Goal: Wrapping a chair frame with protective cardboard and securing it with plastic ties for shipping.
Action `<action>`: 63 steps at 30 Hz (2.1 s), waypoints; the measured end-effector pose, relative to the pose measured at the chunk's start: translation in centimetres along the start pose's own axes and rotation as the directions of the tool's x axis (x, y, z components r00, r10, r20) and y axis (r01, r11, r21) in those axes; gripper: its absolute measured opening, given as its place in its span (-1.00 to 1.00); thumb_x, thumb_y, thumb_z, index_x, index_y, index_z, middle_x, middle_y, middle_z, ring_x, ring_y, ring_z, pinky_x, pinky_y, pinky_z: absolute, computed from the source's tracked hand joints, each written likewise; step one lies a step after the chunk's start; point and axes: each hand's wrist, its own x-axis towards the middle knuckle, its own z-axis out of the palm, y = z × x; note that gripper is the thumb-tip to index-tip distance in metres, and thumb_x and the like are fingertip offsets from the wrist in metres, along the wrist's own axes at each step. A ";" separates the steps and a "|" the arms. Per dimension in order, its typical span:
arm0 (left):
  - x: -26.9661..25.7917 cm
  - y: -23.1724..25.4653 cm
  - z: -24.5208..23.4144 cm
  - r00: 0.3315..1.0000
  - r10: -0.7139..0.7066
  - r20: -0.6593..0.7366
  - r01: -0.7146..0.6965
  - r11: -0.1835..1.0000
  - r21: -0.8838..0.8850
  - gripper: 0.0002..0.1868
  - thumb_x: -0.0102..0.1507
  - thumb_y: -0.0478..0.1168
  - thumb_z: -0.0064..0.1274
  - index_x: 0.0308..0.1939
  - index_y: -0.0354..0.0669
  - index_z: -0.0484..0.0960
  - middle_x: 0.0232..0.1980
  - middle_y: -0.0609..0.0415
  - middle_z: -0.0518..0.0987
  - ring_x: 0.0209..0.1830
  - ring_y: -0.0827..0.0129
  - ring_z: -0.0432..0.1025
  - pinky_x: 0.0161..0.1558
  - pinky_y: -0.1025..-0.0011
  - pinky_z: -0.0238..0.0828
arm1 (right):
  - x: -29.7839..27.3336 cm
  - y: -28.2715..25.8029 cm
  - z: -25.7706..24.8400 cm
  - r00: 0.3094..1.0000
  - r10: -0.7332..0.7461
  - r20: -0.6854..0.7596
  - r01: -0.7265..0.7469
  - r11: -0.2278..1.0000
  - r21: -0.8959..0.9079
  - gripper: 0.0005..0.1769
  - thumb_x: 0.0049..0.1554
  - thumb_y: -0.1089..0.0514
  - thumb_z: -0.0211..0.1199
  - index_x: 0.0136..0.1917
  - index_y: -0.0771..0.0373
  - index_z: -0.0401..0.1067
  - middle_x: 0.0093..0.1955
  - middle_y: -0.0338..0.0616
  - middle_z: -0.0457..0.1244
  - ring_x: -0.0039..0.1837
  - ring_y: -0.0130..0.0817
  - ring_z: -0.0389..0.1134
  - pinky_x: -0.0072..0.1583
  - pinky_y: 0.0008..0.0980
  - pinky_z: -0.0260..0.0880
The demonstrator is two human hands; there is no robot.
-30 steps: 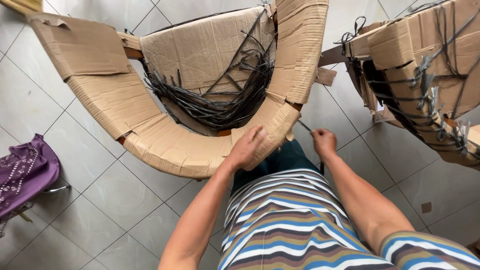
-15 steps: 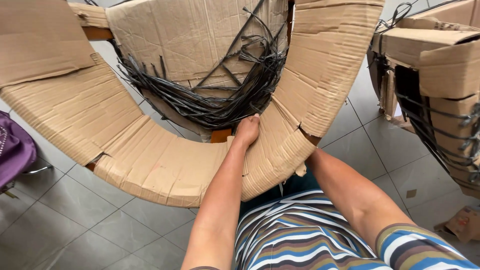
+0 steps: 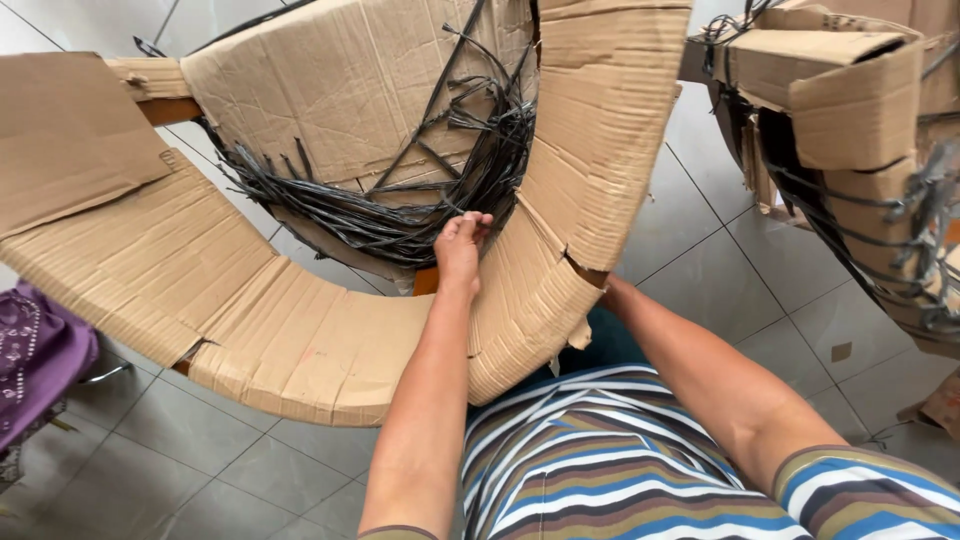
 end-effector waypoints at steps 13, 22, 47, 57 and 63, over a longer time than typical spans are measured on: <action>-9.7 8.3 -6.9 0.968 0.237 0.078 -0.244 0.965 0.096 -0.81 0.42 -0.01 -0.02 -0.15 0.09 0.64 -0.17 0.20 0.75 -0.14 0.57 0.61 -0.07 0.61 0.51 | -9.4 1.1 -0.9 0.993 -0.080 -0.084 0.066 0.985 -0.160 -0.64 0.31 -0.28 0.11 -0.04 -0.15 0.63 -0.31 -0.41 0.36 -0.15 -0.43 0.41 -0.10 -0.36 0.32; -19.9 9.8 -4.4 0.765 0.469 0.442 -0.628 0.697 0.346 -0.81 0.40 -0.02 0.10 -0.16 0.06 0.75 -0.30 0.21 0.73 -0.15 0.63 0.51 -0.01 0.50 0.48 | -21.4 -5.5 -0.2 0.935 -0.267 -0.232 0.212 0.948 -0.236 -0.65 0.35 -0.05 0.03 0.02 0.11 0.59 -0.15 0.05 0.43 0.02 0.10 0.45 0.06 -0.07 0.39; -21.0 6.3 -1.0 0.521 0.436 0.734 -0.845 0.384 0.372 -0.78 0.32 -0.07 0.09 -0.34 -0.02 0.73 -0.39 -0.05 0.64 -0.28 0.12 0.57 -0.20 0.20 0.49 | -25.0 -15.8 2.4 0.603 -0.687 -0.405 0.527 0.724 -0.444 -0.75 0.35 -0.10 0.08 0.04 0.05 0.44 -0.08 0.01 0.33 0.10 0.11 0.42 0.09 0.10 0.43; -22.8 7.6 -0.2 0.624 0.381 0.682 -0.765 0.476 0.433 -0.61 0.35 0.00 0.05 -0.52 -0.07 0.66 -0.55 -0.01 0.58 -0.46 0.32 0.47 -0.32 0.31 0.42 | -23.2 -13.1 3.1 0.679 -0.605 -0.417 0.442 0.790 -0.425 -0.79 0.37 -0.02 0.03 0.09 0.00 0.47 -0.10 0.03 0.41 0.07 0.12 0.45 0.06 0.11 0.46; -16.6 7.1 -0.8 0.584 0.352 0.731 -0.807 0.347 0.477 -0.57 0.31 0.19 0.15 -0.42 -0.02 0.68 -0.47 -0.10 0.58 -0.37 0.12 0.53 -0.26 0.18 0.43 | -24.1 -13.1 2.3 0.764 -0.545 -0.345 0.381 0.813 -0.441 -0.77 0.33 0.04 0.07 0.03 0.08 0.54 -0.16 0.13 0.42 0.02 0.21 0.45 0.05 0.14 0.45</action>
